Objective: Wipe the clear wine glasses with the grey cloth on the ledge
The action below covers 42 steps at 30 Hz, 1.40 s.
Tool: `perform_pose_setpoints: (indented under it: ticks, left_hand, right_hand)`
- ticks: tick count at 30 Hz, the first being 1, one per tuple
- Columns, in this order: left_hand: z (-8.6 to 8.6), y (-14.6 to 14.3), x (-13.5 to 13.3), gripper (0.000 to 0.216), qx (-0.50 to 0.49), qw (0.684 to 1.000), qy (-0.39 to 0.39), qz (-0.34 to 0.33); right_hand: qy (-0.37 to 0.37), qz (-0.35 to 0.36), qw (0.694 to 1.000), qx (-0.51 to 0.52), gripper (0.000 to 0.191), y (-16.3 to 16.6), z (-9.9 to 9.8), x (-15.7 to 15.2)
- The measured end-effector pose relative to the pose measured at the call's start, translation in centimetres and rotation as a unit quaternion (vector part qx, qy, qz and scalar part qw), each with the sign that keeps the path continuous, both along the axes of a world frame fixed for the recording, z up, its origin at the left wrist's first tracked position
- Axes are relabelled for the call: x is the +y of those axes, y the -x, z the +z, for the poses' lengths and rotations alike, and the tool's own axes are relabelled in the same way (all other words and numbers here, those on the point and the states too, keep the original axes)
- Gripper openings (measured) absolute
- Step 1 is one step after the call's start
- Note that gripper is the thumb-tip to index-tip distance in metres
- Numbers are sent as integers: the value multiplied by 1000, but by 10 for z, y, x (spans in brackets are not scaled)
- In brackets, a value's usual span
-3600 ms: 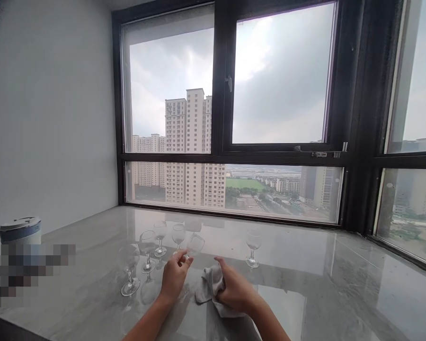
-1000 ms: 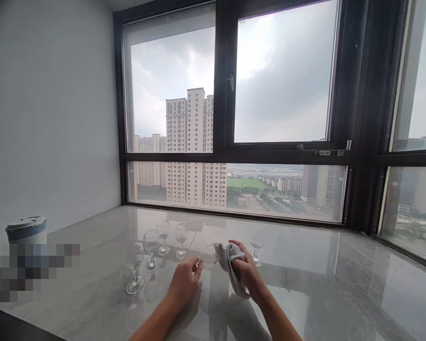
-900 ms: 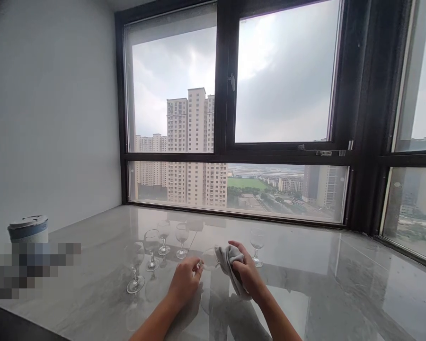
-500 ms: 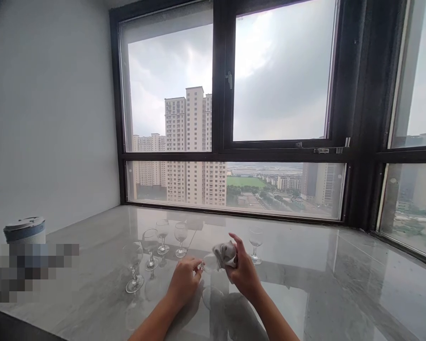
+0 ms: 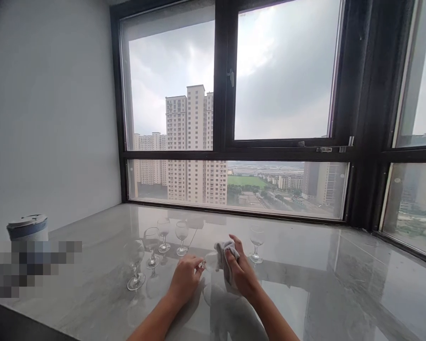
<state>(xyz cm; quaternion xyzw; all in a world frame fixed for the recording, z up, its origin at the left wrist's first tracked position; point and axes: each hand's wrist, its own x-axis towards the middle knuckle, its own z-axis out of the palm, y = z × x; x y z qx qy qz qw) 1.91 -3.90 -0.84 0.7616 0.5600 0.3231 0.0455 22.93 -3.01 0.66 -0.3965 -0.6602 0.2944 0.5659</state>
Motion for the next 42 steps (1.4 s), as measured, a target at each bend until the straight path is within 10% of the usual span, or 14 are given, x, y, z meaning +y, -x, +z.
perform_pose_setpoints:
  ticks: [13,42]
  left_hand:
    - [4,-5,-4,22,20,999,19,-19]
    - [1,-1,-3,25,-37,999,-29,6]
  right_hand:
    - [-109,-69,990,-50,79,-7,10,-3]
    - [94,64,993,-1,42,-7,19,-17]
